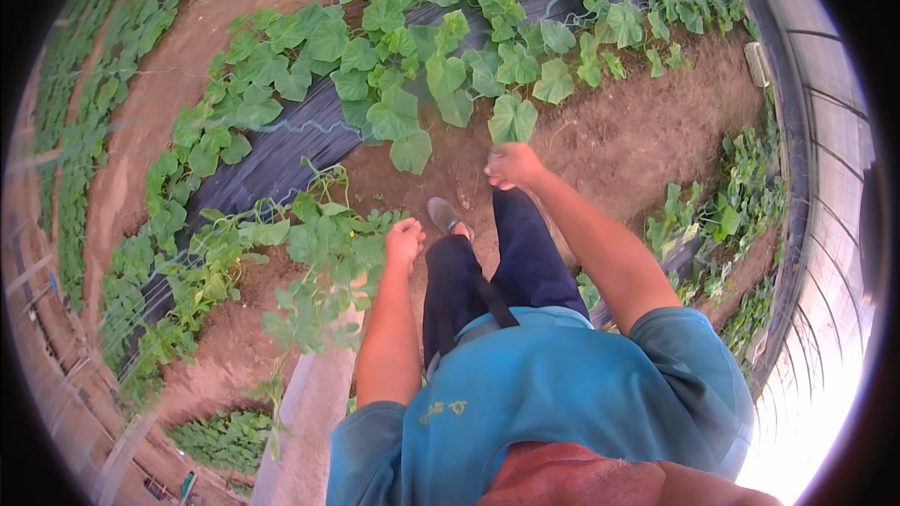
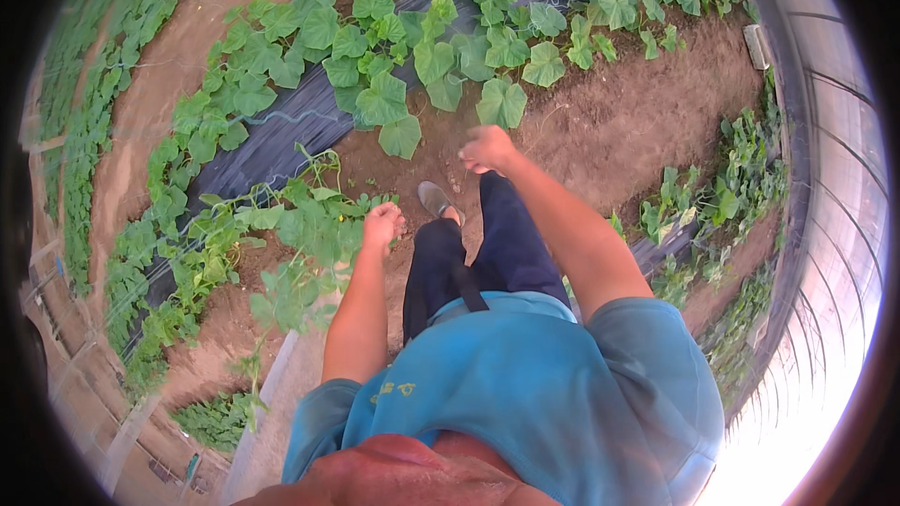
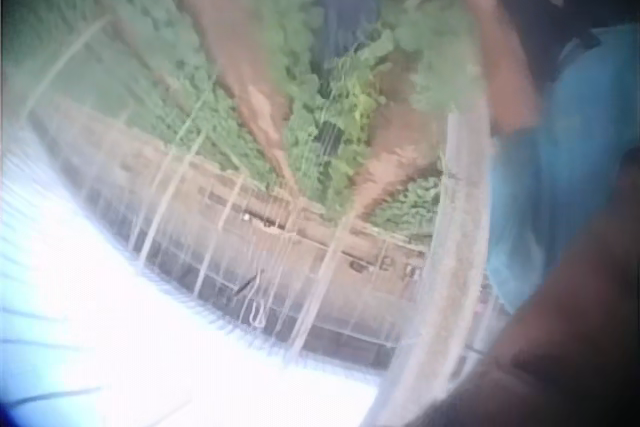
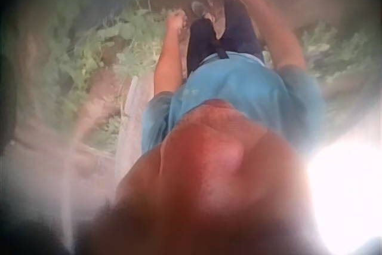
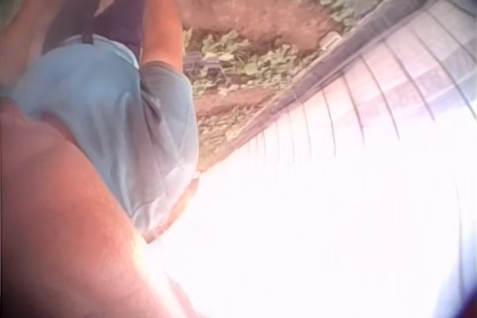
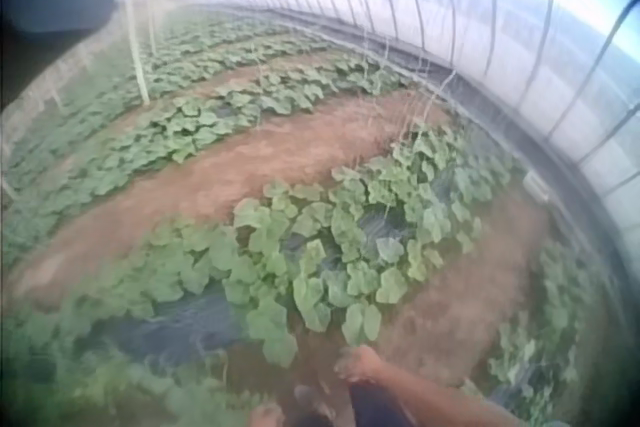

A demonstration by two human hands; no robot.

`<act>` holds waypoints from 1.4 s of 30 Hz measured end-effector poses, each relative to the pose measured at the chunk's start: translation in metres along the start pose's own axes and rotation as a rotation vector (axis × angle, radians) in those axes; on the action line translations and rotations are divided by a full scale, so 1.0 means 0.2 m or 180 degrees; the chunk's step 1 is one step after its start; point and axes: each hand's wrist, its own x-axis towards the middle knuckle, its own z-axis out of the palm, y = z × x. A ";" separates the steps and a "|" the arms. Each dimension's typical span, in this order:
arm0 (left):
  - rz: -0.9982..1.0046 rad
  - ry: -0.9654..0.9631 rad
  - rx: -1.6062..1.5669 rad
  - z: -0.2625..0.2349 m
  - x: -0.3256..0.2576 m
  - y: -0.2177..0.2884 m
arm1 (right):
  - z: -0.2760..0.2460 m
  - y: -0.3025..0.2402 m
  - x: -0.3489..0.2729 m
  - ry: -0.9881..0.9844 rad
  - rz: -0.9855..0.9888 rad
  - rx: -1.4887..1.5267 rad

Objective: The person ties cucumber vines to vertical strings in a greenhouse. They repeatedly reach up to secure the vines to the overhead support structure, then move along the row to repeat the process on adjacent plants.

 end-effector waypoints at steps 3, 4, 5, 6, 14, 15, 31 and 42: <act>-0.0096 0.0005 -0.0252 0.05 0.14 -0.07 | 0.14 -0.13 0.35 -0.0196 -0.0315 0.0230; -0.0170 0.0026 -0.0389 0.08 0.19 -0.07 | 0.18 -0.21 0.46 -0.0310 -0.0323 0.0174; -0.0156 0.0074 -0.0570 0.12 0.24 -0.08 | 0.23 -0.27 0.58 -0.0440 -0.0332 0.0106; -0.0149 0.0137 -0.0760 0.15 0.29 -0.09 | 0.30 -0.30 0.74 -0.0539 -0.0333 0.0150; 0.0622 0.0514 -0.1622 0.21 1.23 -0.06 | 0.63 -0.40 2.02 -0.0886 -0.0429 0.1420; 0.0742 0.0538 -0.1640 0.19 1.37 -0.04 | 0.66 -0.40 2.18 -0.0954 -0.0405 0.1709; 0.2126 0.1122 -0.1171 -0.23 2.38 0.50 | 0.90 -0.43 3.25 -0.1068 -0.1107 0.1865; 0.2793 0.1049 -0.0019 -0.06 2.48 0.65 | 0.72 -0.49 2.55 -0.1230 -0.2495 -0.0511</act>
